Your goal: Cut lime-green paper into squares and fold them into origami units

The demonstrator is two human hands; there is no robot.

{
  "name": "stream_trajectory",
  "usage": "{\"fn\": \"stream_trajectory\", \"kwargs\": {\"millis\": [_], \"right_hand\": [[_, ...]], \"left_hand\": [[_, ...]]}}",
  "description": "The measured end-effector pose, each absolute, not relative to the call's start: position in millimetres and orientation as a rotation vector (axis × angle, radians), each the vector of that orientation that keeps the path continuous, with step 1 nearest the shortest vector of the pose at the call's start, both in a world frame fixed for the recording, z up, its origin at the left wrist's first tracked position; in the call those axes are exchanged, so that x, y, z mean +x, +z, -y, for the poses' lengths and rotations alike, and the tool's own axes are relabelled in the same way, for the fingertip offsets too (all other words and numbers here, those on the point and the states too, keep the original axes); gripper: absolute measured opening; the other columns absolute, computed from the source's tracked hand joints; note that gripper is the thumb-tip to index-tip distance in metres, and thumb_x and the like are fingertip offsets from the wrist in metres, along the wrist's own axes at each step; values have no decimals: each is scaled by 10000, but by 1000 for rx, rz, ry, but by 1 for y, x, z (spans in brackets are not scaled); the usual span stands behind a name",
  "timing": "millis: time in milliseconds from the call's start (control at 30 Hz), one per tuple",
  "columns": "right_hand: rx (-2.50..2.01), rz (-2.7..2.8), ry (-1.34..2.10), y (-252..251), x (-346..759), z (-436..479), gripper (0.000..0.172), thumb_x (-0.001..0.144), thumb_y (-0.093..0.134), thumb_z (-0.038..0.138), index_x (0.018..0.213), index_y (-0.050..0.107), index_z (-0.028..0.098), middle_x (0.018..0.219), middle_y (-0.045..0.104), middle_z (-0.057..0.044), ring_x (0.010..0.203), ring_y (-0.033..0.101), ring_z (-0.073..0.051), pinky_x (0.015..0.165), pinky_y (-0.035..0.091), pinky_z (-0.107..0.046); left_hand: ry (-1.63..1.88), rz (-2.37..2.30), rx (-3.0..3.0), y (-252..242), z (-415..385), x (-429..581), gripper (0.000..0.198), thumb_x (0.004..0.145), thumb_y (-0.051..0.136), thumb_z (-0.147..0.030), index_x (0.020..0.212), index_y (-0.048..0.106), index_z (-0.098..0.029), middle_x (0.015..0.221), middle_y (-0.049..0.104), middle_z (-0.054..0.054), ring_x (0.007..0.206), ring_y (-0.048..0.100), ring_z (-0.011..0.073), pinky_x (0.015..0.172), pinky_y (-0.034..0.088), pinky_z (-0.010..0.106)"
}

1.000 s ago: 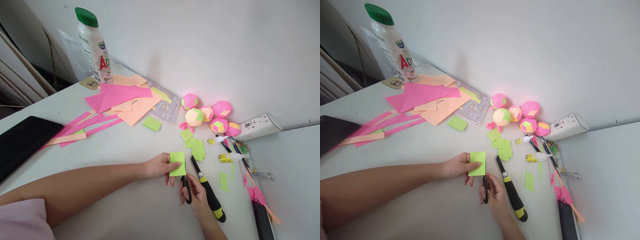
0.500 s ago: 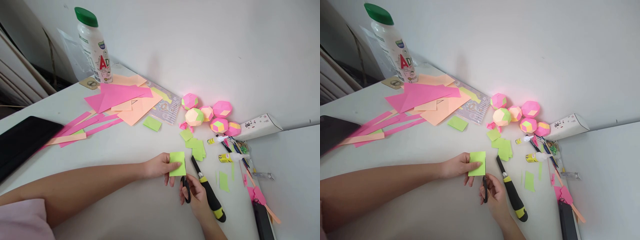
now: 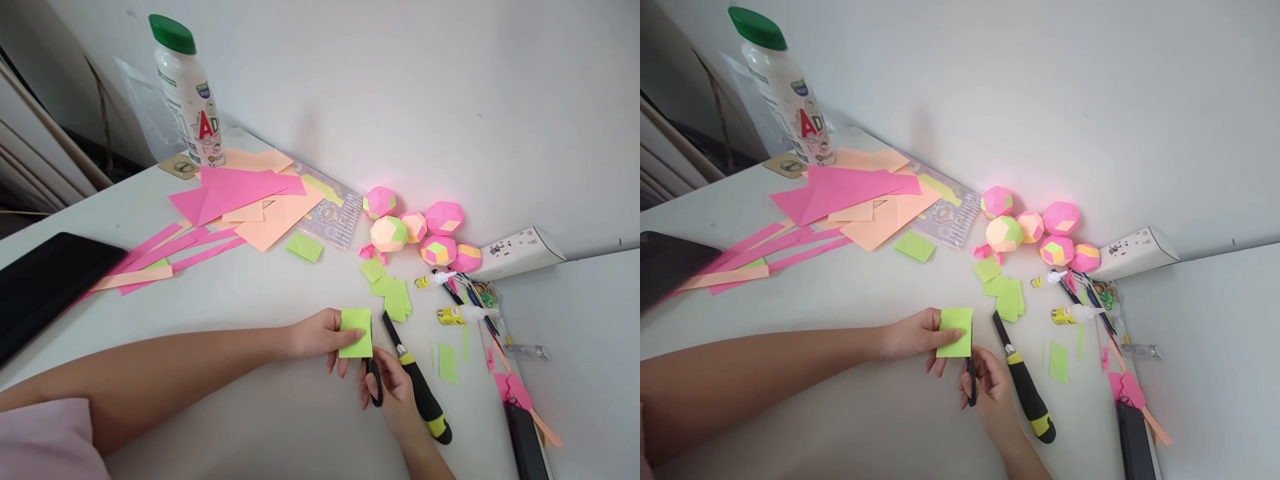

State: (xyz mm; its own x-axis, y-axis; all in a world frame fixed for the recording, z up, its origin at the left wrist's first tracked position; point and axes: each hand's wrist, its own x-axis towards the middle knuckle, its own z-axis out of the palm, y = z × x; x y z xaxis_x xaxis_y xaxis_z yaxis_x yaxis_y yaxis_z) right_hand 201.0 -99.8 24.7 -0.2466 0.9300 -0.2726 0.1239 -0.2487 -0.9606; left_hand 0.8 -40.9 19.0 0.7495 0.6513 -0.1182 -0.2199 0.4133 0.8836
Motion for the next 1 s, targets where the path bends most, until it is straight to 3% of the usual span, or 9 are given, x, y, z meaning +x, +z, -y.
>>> {"fn": "stream_trajectory", "kwargs": {"millis": [567, 1000], "right_hand": [[-1341, 1323, 1565, 24, 200, 99, 377, 760, 685, 426, 1085, 623, 246, 718, 537, -13, 518, 508, -114, 390, 470, -228], [-1397, 1328, 1536, 30, 197, 99, 389, 758, 675, 448, 1060, 626, 207, 687, 543, -10, 472, 490, -110, 401, 473, -258]], "left_hand": [[526, -486, 1105, 17, 42, 0, 505, 861, 458, -550, 735, 668, -108, 576, 638, 37, 504, 571, 106, 440, 458, 179], [524, -511, 1117, 19, 43, 1, 524, 844, 460, -577, 690, 664, -119, 504, 603, 24, 473, 535, 104, 437, 450, 179]]}}
